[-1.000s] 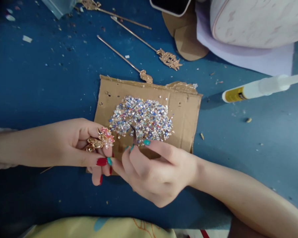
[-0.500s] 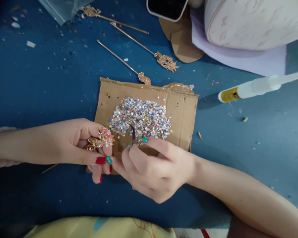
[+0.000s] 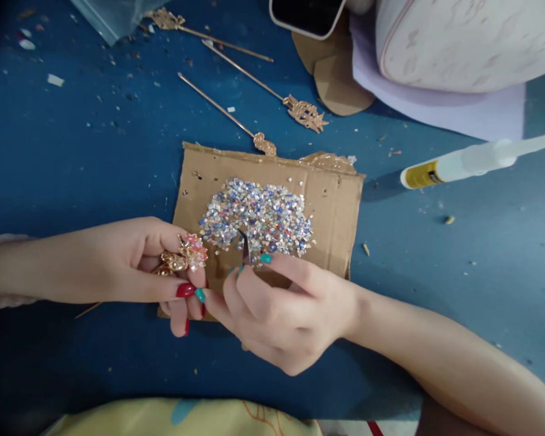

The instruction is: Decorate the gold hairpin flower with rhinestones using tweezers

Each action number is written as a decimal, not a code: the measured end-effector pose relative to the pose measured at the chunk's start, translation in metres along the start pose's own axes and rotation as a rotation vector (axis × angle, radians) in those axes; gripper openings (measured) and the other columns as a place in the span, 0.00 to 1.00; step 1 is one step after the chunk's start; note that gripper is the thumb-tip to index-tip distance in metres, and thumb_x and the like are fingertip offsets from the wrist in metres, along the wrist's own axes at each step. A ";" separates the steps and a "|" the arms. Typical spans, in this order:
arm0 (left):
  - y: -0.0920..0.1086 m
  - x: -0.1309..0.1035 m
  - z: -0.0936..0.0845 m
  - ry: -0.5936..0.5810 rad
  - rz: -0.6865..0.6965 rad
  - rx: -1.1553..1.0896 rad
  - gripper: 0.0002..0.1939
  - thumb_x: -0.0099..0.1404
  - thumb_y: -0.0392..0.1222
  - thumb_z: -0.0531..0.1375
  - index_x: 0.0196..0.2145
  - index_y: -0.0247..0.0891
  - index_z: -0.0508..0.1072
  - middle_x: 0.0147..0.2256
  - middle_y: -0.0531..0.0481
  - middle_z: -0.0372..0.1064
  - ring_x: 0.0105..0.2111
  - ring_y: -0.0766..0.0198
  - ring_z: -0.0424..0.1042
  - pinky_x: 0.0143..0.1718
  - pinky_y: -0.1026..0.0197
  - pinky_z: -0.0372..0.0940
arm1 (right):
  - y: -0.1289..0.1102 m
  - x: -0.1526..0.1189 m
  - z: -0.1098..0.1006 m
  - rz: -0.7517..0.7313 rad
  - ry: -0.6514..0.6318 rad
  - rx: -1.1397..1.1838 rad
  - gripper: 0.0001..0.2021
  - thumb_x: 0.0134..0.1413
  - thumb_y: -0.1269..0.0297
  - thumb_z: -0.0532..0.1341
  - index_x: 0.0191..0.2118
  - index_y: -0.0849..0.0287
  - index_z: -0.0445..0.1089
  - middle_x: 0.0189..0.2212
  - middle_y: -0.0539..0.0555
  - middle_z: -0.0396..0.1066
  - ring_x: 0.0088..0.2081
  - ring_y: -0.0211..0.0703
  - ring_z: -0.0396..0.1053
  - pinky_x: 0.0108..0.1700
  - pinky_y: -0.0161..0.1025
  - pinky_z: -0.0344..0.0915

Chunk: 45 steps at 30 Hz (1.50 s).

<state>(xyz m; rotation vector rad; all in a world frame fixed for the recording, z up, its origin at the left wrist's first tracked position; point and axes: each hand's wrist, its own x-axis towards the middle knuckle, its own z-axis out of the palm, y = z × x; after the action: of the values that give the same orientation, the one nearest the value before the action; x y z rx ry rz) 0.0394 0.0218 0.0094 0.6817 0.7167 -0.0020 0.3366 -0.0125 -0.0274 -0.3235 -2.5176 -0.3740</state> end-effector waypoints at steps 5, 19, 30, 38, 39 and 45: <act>0.001 0.001 0.000 0.006 -0.015 0.025 0.11 0.76 0.33 0.75 0.43 0.46 0.79 0.41 0.57 0.94 0.46 0.53 0.96 0.46 0.62 0.84 | 0.000 -0.002 -0.001 -0.027 0.002 0.003 0.14 0.79 0.72 0.69 0.41 0.45 0.88 0.47 0.47 0.88 0.54 0.37 0.77 0.55 0.41 0.75; 0.000 0.002 -0.001 0.061 -0.048 0.083 0.08 0.74 0.40 0.78 0.45 0.45 0.83 0.46 0.53 0.94 0.39 0.58 0.95 0.42 0.64 0.80 | -0.015 -0.006 -0.013 0.136 -0.281 -0.110 0.18 0.80 0.40 0.66 0.48 0.45 0.88 0.45 0.54 0.90 0.64 0.51 0.82 0.64 0.51 0.82; -0.019 0.014 -0.001 0.064 0.027 0.122 0.08 0.70 0.47 0.75 0.40 0.46 0.82 0.39 0.54 0.89 0.34 0.57 0.93 0.34 0.67 0.76 | 0.006 0.001 -0.018 -0.101 -0.134 -0.010 0.07 0.80 0.58 0.71 0.51 0.50 0.88 0.47 0.52 0.86 0.57 0.40 0.79 0.62 0.43 0.79; -0.006 0.005 0.008 0.165 -0.054 0.125 0.06 0.70 0.44 0.76 0.40 0.46 0.83 0.38 0.55 0.90 0.33 0.57 0.93 0.36 0.66 0.78 | 0.016 0.005 -0.013 -0.250 -0.115 0.001 0.13 0.85 0.62 0.67 0.44 0.52 0.88 0.47 0.48 0.84 0.47 0.34 0.75 0.56 0.39 0.76; -0.004 0.004 0.010 0.178 -0.063 0.132 0.06 0.71 0.44 0.75 0.40 0.46 0.83 0.38 0.56 0.90 0.33 0.58 0.93 0.37 0.67 0.78 | 0.015 0.005 -0.014 -0.242 -0.118 0.002 0.13 0.86 0.63 0.67 0.44 0.52 0.88 0.47 0.48 0.84 0.47 0.34 0.75 0.56 0.39 0.76; -0.001 0.002 0.012 0.161 -0.055 0.112 0.07 0.71 0.42 0.75 0.39 0.45 0.81 0.39 0.56 0.90 0.35 0.59 0.93 0.38 0.67 0.78 | 0.017 0.003 -0.016 -0.263 -0.132 0.010 0.11 0.82 0.71 0.67 0.48 0.53 0.89 0.47 0.48 0.84 0.48 0.35 0.75 0.57 0.41 0.75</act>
<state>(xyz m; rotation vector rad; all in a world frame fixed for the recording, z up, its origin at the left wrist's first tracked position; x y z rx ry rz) 0.0477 0.0148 0.0146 0.7749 0.8945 -0.0382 0.3474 -0.0012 -0.0090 -0.0119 -2.6981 -0.4548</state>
